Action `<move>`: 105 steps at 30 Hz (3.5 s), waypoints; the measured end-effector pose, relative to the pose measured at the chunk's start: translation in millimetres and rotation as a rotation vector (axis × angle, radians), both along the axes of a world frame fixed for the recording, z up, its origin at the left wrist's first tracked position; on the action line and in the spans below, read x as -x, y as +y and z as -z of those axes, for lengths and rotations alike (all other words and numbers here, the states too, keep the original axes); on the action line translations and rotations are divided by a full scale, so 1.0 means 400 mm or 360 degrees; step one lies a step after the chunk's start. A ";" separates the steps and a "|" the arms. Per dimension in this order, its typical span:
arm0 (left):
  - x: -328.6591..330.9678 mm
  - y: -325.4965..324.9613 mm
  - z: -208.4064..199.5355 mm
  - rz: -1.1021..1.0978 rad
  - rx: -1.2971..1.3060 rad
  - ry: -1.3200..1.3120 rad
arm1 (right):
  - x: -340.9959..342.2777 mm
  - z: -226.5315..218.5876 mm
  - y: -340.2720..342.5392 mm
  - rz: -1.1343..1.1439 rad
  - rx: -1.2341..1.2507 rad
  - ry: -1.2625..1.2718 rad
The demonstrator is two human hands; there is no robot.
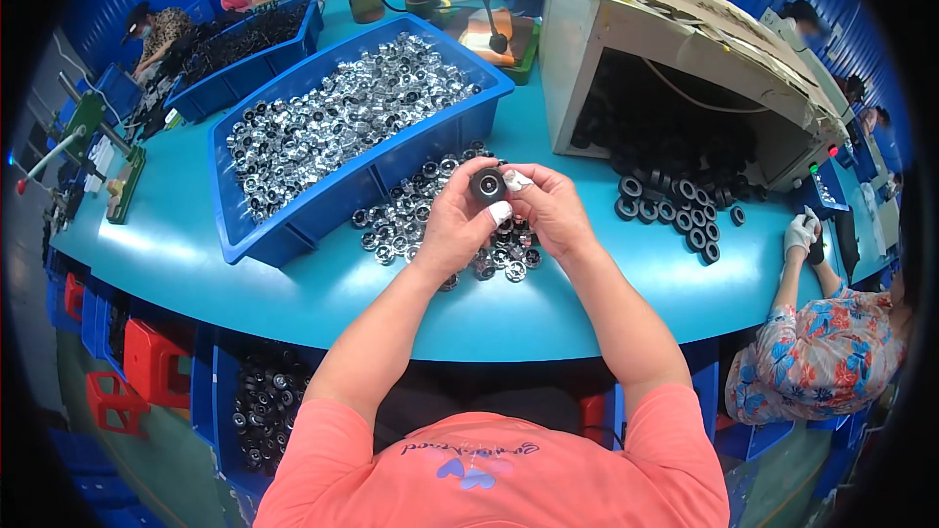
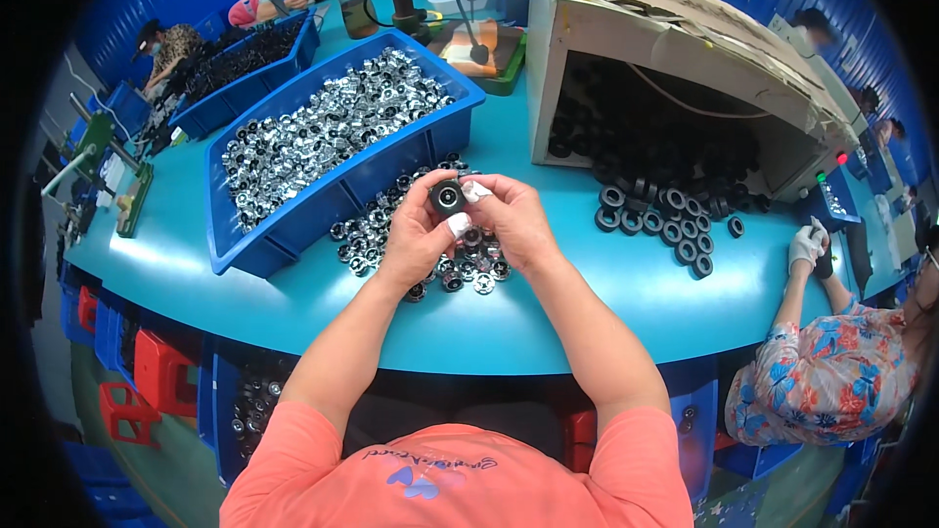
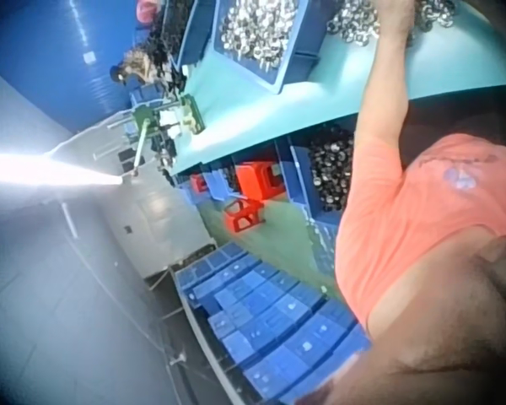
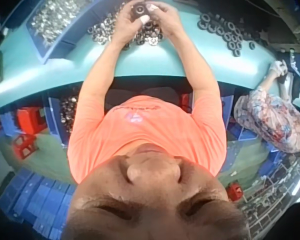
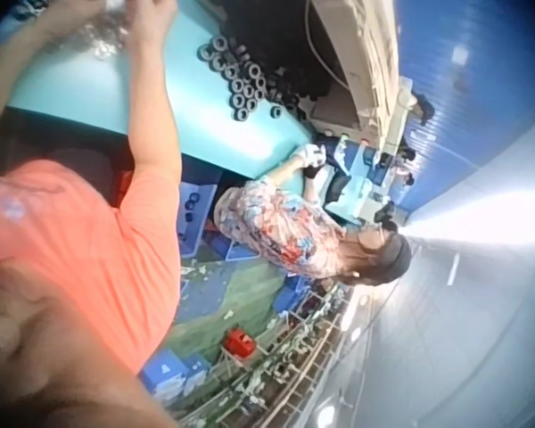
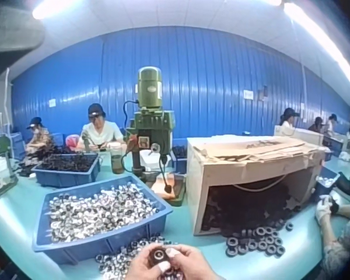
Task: Assemble white plastic rings into black rubber rings by pressing them together.
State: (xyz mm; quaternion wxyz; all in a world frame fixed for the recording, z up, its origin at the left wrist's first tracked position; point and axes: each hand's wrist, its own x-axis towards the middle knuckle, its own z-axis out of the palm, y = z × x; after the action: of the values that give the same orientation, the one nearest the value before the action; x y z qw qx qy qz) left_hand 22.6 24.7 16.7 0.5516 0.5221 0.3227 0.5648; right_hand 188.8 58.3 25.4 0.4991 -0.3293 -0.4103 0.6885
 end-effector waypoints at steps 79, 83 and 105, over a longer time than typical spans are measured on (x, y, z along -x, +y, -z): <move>0.086 0.000 0.034 0.0605 0.0314 -0.0968 | -0.181 -0.050 -0.024 -0.0262 -0.0713 -0.2061; 0.082 -0.002 0.026 0.0629 0.0343 -0.1007 | -0.201 -0.044 0.001 0.0000 -0.0582 -0.1535; 0.078 0.004 0.017 0.0008 0.0006 -0.0249 | -0.011 -0.025 0.003 -0.0232 -0.0479 -0.0562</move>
State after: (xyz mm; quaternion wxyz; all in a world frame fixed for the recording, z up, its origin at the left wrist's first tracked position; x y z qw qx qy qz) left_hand -8.6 26.4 10.0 0.5775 0.4761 0.2783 0.6019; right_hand 193.2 59.4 35.6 0.4121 -0.3359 -0.6119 0.5856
